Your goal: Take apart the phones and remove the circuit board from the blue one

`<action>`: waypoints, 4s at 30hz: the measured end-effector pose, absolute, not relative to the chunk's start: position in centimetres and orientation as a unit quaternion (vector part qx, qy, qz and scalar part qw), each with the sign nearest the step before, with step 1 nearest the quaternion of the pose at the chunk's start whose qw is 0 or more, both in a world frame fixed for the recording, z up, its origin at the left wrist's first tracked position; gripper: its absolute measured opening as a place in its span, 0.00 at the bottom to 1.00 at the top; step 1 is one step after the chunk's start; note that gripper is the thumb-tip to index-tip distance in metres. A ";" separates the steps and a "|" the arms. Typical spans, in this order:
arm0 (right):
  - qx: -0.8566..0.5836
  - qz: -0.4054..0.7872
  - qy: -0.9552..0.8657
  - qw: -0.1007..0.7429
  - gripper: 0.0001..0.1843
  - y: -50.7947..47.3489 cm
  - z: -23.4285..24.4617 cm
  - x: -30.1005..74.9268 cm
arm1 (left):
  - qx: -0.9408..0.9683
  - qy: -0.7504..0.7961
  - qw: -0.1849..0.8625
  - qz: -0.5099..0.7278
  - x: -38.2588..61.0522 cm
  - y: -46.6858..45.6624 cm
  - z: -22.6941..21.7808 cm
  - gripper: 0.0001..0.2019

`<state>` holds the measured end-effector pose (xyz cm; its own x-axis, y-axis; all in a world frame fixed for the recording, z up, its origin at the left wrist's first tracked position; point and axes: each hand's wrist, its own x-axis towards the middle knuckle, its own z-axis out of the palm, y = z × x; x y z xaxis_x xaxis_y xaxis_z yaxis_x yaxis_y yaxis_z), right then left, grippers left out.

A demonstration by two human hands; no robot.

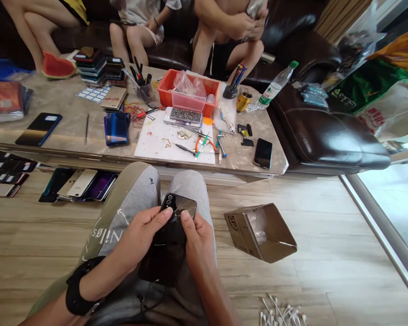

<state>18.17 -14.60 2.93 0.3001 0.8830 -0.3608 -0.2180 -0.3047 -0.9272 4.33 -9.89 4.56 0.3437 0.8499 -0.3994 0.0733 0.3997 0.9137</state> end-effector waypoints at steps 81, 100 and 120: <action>-0.654 0.279 -0.638 0.296 0.24 -15.1 5.2 16.0 | 0.251 0.435 0.781 0.371 1.5 -9.4 2.3 0.18; -0.635 0.209 -0.658 0.346 0.27 -13.8 6.7 16.5 | 0.240 0.412 0.803 0.357 1.7 -10.6 2.6 0.18; -0.635 0.479 -0.413 0.445 0.30 -13.3 4.0 19.1 | 0.383 0.435 0.760 0.295 3.0 -11.0 4.3 0.19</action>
<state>19.10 -13.32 4.04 0.2007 0.9497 -0.2402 0.0987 -0.2635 -0.9596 2.99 -10.97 4.34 0.4482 0.7812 -0.4346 -0.1149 0.5325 0.8386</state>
